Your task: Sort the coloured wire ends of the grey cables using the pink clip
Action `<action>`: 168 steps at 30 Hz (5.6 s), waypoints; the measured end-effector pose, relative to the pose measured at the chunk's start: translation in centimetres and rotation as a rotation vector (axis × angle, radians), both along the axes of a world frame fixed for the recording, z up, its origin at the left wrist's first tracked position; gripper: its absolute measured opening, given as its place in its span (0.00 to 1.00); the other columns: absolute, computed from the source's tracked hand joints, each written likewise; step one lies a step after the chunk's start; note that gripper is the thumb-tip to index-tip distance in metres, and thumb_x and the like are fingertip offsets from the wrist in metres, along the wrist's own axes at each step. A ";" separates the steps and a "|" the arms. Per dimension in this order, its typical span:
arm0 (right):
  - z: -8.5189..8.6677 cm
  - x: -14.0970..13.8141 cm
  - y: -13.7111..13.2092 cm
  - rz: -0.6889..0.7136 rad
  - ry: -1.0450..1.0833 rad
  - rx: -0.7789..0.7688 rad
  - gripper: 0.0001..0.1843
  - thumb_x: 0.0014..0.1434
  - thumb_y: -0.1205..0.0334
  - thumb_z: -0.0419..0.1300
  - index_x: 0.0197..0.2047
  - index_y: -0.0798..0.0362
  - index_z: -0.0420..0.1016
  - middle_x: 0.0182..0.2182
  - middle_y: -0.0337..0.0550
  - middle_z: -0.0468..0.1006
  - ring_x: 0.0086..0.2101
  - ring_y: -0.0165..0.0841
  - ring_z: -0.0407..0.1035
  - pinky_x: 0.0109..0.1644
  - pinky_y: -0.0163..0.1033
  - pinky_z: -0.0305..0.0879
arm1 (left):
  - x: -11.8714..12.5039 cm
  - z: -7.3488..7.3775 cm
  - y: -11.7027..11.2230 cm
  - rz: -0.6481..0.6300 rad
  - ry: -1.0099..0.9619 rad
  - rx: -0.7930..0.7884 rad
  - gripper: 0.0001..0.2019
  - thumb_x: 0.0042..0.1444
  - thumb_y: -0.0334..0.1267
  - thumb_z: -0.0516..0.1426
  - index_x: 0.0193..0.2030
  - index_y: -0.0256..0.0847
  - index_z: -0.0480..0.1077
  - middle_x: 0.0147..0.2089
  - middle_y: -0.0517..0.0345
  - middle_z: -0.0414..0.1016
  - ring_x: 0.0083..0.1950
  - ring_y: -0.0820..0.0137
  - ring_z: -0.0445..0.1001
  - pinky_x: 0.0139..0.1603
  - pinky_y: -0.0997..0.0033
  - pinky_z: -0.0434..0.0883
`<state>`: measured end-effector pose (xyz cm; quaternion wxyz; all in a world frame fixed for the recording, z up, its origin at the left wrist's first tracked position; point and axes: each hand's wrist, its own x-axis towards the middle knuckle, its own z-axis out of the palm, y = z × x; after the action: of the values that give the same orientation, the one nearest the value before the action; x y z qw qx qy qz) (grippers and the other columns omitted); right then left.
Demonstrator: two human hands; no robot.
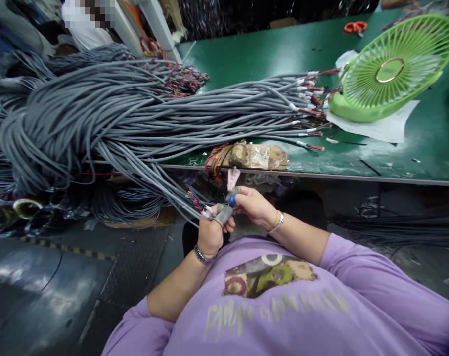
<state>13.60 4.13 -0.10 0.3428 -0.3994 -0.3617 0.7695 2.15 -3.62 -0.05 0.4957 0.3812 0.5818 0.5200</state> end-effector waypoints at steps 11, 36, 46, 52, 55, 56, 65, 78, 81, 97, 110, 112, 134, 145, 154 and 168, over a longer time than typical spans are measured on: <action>-1.4 3.0 1.7 0.188 0.256 -0.274 0.09 0.49 0.62 0.64 0.35 0.56 0.75 0.31 0.41 0.77 0.27 0.27 0.69 0.30 0.33 0.67 | -0.5 -0.3 -0.1 0.059 -0.046 -0.001 0.14 0.51 0.47 0.62 0.24 0.38 0.69 0.18 0.62 0.71 0.15 0.79 0.65 0.16 0.80 0.57; -0.2 1.0 -0.6 0.107 0.067 -0.025 0.06 0.41 0.67 0.63 0.26 0.57 0.72 0.19 0.35 0.72 0.20 0.23 0.63 0.25 0.29 0.58 | -0.3 -1.1 -0.1 0.014 0.002 0.059 0.15 0.55 0.43 0.60 0.22 0.37 0.69 0.19 0.61 0.72 0.17 0.79 0.67 0.17 0.80 0.58; -0.8 0.0 -1.2 -0.027 0.117 -0.139 0.07 0.41 0.65 0.63 0.23 0.56 0.67 0.18 0.34 0.68 0.19 0.23 0.61 0.23 0.30 0.55 | -0.5 -1.8 -0.1 -0.073 0.087 0.035 0.16 0.57 0.45 0.59 0.23 0.37 0.70 0.19 0.61 0.72 0.17 0.79 0.67 0.17 0.80 0.59; -1.1 0.4 -0.9 0.049 0.135 -0.050 0.09 0.43 0.65 0.67 0.29 0.56 0.71 0.21 0.35 0.71 0.22 0.24 0.63 0.26 0.29 0.58 | -0.8 -1.9 -0.1 -0.036 0.057 0.068 0.14 0.57 0.42 0.59 0.23 0.38 0.70 0.19 0.61 0.72 0.17 0.78 0.68 0.17 0.79 0.58; -1.1 0.8 -0.8 0.059 0.191 -0.010 0.14 0.41 0.65 0.70 0.32 0.56 0.72 0.25 0.36 0.74 0.25 0.24 0.66 0.29 0.30 0.61 | -0.9 -1.8 -0.1 -0.033 0.045 0.070 0.15 0.57 0.42 0.58 0.23 0.38 0.70 0.19 0.61 0.72 0.17 0.78 0.68 0.17 0.79 0.59; -1.1 0.8 -0.8 0.057 0.203 -0.004 0.16 0.40 0.65 0.70 0.33 0.56 0.72 0.26 0.36 0.75 0.25 0.24 0.66 0.29 0.31 0.61 | -0.9 -1.8 -0.1 -0.033 0.042 0.069 0.15 0.57 0.43 0.58 0.23 0.38 0.70 0.19 0.61 0.71 0.17 0.78 0.68 0.17 0.79 0.59; -1.4 0.6 -0.8 -0.012 0.195 0.000 0.19 0.37 0.66 0.71 0.34 0.56 0.72 0.24 0.35 0.75 0.25 0.25 0.67 0.30 0.31 0.61 | -0.7 -1.9 -0.1 -0.016 0.056 0.077 0.14 0.57 0.42 0.59 0.23 0.38 0.70 0.19 0.61 0.72 0.17 0.78 0.67 0.17 0.79 0.58; -0.8 0.5 -1.1 -0.028 0.439 -0.186 0.15 0.41 0.70 0.67 0.34 0.53 0.71 0.24 0.32 0.70 0.24 0.25 0.63 0.28 0.32 0.60 | -0.4 -1.6 -0.1 0.006 0.024 0.069 0.15 0.55 0.45 0.60 0.23 0.37 0.69 0.19 0.61 0.72 0.17 0.79 0.67 0.17 0.80 0.58; -1.4 0.8 -0.4 -0.146 0.446 -0.283 0.14 0.42 0.72 0.66 0.34 0.52 0.71 0.26 0.32 0.72 0.26 0.25 0.64 0.29 0.31 0.61 | -0.4 -1.3 -0.3 0.029 -0.032 0.066 0.15 0.54 0.46 0.61 0.24 0.37 0.70 0.19 0.61 0.71 0.16 0.79 0.67 0.16 0.81 0.58; -0.2 0.0 2.9 0.021 0.330 -0.047 0.29 0.48 0.36 0.66 0.33 0.57 0.74 0.24 0.38 0.72 0.24 0.25 0.62 0.27 0.31 0.61 | 0.2 0.6 1.3 0.127 -0.176 0.048 0.16 0.50 0.48 0.62 0.25 0.38 0.67 0.18 0.62 0.71 0.15 0.78 0.66 0.15 0.80 0.59; 0.8 0.6 3.0 0.042 0.359 -0.240 0.16 0.56 0.49 0.65 0.36 0.55 0.78 0.27 0.40 0.75 0.27 0.28 0.67 0.30 0.33 0.64 | 0.1 1.0 1.3 0.106 -0.163 0.029 0.17 0.48 0.51 0.63 0.25 0.38 0.67 0.17 0.63 0.70 0.15 0.78 0.65 0.14 0.81 0.59; 0.9 0.6 3.0 0.027 0.368 -0.256 0.14 0.57 0.50 0.65 0.36 0.54 0.78 0.27 0.40 0.76 0.27 0.27 0.67 0.30 0.32 0.63 | 0.1 1.2 1.1 0.099 -0.174 0.031 0.17 0.48 0.51 0.63 0.25 0.38 0.67 0.17 0.63 0.70 0.15 0.78 0.65 0.14 0.81 0.59; 0.7 0.2 2.8 0.018 0.424 -0.244 0.14 0.58 0.52 0.64 0.35 0.56 0.79 0.24 0.38 0.74 0.25 0.26 0.63 0.29 0.32 0.59 | 0.4 0.6 1.9 0.091 -0.166 -0.003 0.16 0.47 0.49 0.63 0.24 0.38 0.67 0.17 0.63 0.70 0.14 0.79 0.64 0.13 0.81 0.57; 0.9 0.7 2.7 0.064 0.387 -0.217 0.18 0.56 0.46 0.63 0.35 0.55 0.77 0.27 0.41 0.75 0.27 0.28 0.66 0.29 0.31 0.62 | 0.2 1.0 0.4 0.065 -0.163 0.053 0.16 0.51 0.49 0.63 0.26 0.38 0.69 0.18 0.62 0.71 0.15 0.79 0.66 0.15 0.81 0.59; 0.6 0.8 2.5 0.013 0.290 -0.109 0.17 0.55 0.50 0.65 0.36 0.56 0.76 0.28 0.40 0.74 0.25 0.25 0.65 0.27 0.30 0.64 | 0.0 1.6 1.2 0.061 -0.264 0.012 0.15 0.49 0.48 0.64 0.26 0.38 0.68 0.17 0.63 0.70 0.14 0.79 0.64 0.13 0.82 0.57; -0.4 0.7 3.3 0.097 0.463 -0.188 0.14 0.60 0.51 0.63 0.35 0.55 0.76 0.27 0.39 0.76 0.28 0.27 0.67 0.34 0.33 0.65 | 1.0 1.2 1.6 0.156 -0.232 0.082 0.14 0.50 0.47 0.62 0.27 0.37 0.69 0.19 0.62 0.72 0.15 0.78 0.66 0.15 0.81 0.59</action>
<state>14.30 7.41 -0.54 0.3407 -0.2249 -0.2189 0.8863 3.16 -1.99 1.15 0.5017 0.2918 0.5267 0.6210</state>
